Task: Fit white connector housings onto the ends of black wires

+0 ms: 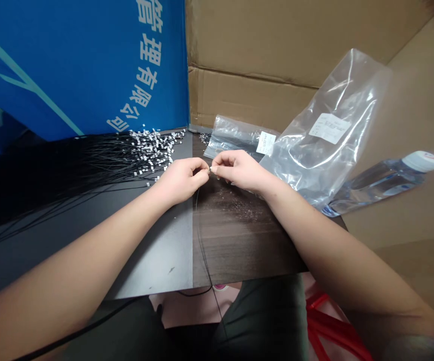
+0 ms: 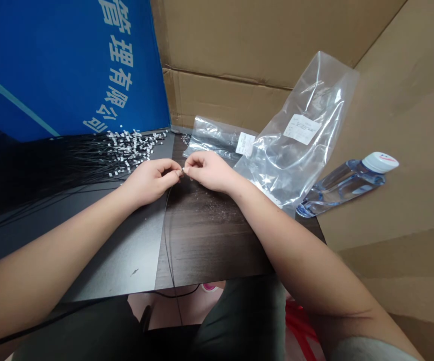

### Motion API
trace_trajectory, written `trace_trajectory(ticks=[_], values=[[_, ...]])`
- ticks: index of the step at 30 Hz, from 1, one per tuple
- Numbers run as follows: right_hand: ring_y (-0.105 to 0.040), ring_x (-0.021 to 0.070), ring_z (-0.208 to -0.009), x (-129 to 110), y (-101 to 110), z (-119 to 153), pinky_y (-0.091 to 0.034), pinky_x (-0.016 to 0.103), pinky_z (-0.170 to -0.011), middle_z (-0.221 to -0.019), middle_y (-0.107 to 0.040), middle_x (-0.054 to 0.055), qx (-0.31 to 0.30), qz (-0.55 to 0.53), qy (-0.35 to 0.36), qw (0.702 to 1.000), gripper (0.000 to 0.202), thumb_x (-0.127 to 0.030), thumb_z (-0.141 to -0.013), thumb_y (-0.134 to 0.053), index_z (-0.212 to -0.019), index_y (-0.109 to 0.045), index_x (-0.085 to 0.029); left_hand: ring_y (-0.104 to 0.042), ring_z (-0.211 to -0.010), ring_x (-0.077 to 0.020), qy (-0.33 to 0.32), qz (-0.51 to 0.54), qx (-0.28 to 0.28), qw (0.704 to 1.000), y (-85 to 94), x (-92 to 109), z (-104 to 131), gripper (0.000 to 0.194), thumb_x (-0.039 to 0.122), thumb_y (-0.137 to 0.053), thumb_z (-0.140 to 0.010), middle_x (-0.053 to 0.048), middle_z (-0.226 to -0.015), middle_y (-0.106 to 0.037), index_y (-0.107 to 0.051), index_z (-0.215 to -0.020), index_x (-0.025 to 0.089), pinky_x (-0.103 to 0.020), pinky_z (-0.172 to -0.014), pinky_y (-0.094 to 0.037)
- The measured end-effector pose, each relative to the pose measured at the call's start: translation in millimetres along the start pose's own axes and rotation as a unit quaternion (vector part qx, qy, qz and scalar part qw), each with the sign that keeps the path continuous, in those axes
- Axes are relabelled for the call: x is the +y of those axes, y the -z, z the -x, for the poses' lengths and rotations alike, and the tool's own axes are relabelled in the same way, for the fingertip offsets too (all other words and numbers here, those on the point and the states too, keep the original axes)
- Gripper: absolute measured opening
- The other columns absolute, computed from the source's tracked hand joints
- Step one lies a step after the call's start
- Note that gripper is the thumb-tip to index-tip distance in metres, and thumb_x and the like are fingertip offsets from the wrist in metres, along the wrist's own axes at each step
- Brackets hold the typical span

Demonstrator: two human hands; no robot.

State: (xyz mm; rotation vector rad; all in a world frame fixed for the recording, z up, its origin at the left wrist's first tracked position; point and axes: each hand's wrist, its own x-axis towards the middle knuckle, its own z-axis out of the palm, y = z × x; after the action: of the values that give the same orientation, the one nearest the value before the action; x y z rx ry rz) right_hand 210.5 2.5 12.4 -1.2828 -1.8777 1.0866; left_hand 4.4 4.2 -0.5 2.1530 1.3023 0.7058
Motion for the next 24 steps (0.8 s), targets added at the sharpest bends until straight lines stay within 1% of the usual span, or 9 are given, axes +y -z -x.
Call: trace_trajectory(ticks=[5, 11, 15, 19, 24], values=[[-0.049, 0.0133, -0.065, 0.3, -0.2, 0.4, -0.035, 0.029, -0.059, -0.070, -0.058, -0.001, 0.003, -0.005, -0.005, 1.000, 0.007, -0.024, -0.086, -0.067, -0.081, -0.067, -0.020, -0.066, -0.080, -0.0221, 0.003, 0.005, -0.001, 1.000, -0.6, -0.3, -0.8, 0.028, 0.041, -0.057, -0.090, -0.004, -0.086, -0.078, -0.074, -0.091, 0.019, -0.033, -0.073, -0.045], [-0.050, 0.0133, -0.065, 0.8, -1.5, -1.6, -0.037, 0.029, -0.060, -0.069, -0.059, -0.001, 0.024, -0.018, -0.007, 1.000, 0.009, -0.025, -0.087, -0.070, -0.080, -0.068, -0.019, -0.059, -0.070, -0.0195, 0.019, 0.021, 0.006, 1.000, -0.1, 1.4, -1.3, 0.028, 0.042, -0.057, -0.090, -0.002, -0.076, -0.073, -0.074, -0.086, 0.019, -0.032, -0.068, -0.043], [-0.052, 0.0129, -0.065, 1.0, -2.4, -2.4, -0.039, 0.029, -0.060, -0.068, -0.061, -0.001, 0.032, -0.021, -0.014, 0.999, 0.010, -0.025, -0.088, -0.072, -0.081, -0.070, -0.018, -0.061, -0.074, -0.0198, 0.018, 0.041, 0.000, 0.999, -0.7, -0.4, -1.2, 0.028, 0.042, -0.059, -0.090, -0.003, -0.083, -0.075, -0.074, -0.090, 0.019, -0.032, -0.070, -0.044], [-0.051, 0.0120, -0.060, -0.4, -3.2, -2.2, -0.038, 0.028, -0.058, -0.065, -0.060, -0.001, 0.038, -0.021, -0.027, 0.999, 0.010, -0.025, -0.089, -0.072, -0.081, -0.070, -0.018, -0.059, -0.072, -0.0190, 0.018, 0.053, -0.004, 0.998, -1.3, -2.5, -1.5, 0.028, 0.043, -0.062, -0.088, -0.003, -0.081, -0.073, -0.074, -0.091, 0.018, -0.032, -0.069, -0.043], [-0.052, 0.0121, -0.058, 1.6, -3.8, -3.0, -0.038, 0.028, -0.053, -0.066, -0.062, 0.000, 0.032, -0.039, -0.038, 0.998, 0.011, -0.024, -0.090, -0.072, -0.081, -0.070, -0.018, -0.056, -0.069, -0.0174, 0.019, 0.069, -0.002, 0.997, -1.2, -2.6, -1.6, 0.024, 0.039, -0.063, -0.085, -0.002, -0.077, -0.069, -0.072, -0.089, 0.017, -0.031, -0.066, -0.042]])
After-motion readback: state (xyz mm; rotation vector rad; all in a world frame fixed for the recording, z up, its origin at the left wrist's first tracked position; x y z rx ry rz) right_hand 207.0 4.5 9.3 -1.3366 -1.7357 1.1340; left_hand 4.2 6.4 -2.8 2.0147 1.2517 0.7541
